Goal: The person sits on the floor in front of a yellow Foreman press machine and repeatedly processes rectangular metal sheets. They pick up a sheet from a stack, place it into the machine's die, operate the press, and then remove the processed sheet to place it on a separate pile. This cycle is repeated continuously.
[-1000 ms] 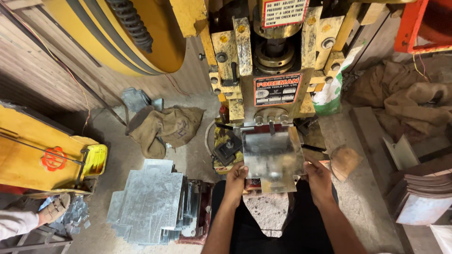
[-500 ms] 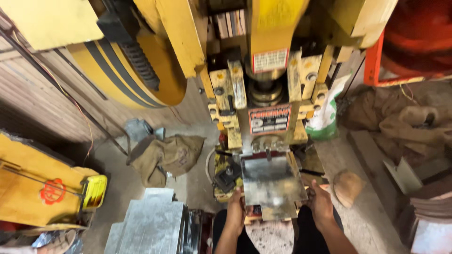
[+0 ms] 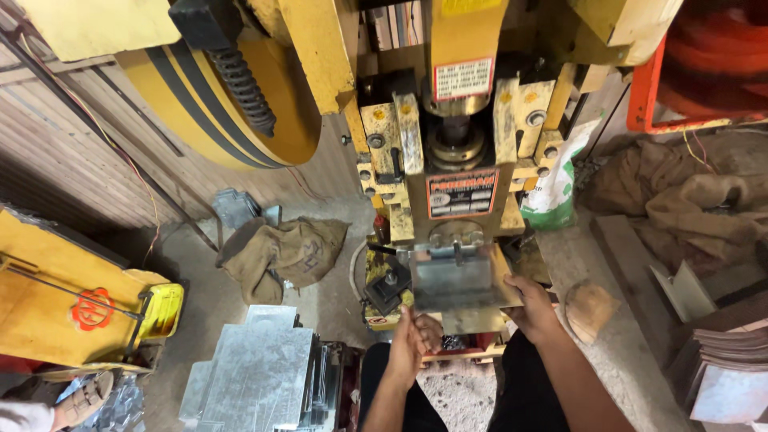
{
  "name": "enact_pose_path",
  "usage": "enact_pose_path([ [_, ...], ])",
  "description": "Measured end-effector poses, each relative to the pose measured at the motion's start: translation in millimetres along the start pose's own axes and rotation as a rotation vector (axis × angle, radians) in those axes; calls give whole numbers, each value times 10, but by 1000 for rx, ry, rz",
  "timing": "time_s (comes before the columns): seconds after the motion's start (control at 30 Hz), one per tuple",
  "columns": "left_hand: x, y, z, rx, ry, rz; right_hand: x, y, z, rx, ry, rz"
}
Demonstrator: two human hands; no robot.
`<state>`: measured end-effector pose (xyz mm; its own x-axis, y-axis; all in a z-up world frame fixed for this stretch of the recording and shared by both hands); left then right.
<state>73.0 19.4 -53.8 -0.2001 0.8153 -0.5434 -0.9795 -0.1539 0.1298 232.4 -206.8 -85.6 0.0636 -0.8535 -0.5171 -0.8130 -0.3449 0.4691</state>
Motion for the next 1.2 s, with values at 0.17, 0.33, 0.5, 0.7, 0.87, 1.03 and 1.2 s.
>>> enact_pose_path([
  [0.17, -257, 165, -252, 146, 126, -169, -88, 725, 152, 374, -187, 78],
  [0.33, -547, 273, -665, 345, 456, -198, -498, 1576, 1074, -200, 127, -436],
  [0.5, -183, 0, -507, 207, 75, 146, -289, 1746, 503, 201, 566, -251],
  [0.7, 293, -107, -489, 165, 145, 394, -68, 1194, -355, 459, 954, 215],
  [0.87, 392, 150, -564, 103, -48, 363, 127, 864, 128, 89, 689, 134],
  [1.03, 338, 315, -312, -43, -218, 214, 144, 887, 123, 250, 587, 146],
  [1.2, 240, 163, -44, 78, -110, 249, 18, 676, 23, 304, 570, 137],
])
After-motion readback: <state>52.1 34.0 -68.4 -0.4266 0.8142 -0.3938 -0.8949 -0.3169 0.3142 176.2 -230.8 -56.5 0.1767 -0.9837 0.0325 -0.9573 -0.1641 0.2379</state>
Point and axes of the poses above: each hand's wrist, its own y-axis away from the middle knuckle, its own x-axis out of the back of the hand, z = x × y, the point moved 7 cm from there along -y, towards the middle knuckle, and after that the axes turned 4 degrees about -x, right-handed, at the moved point
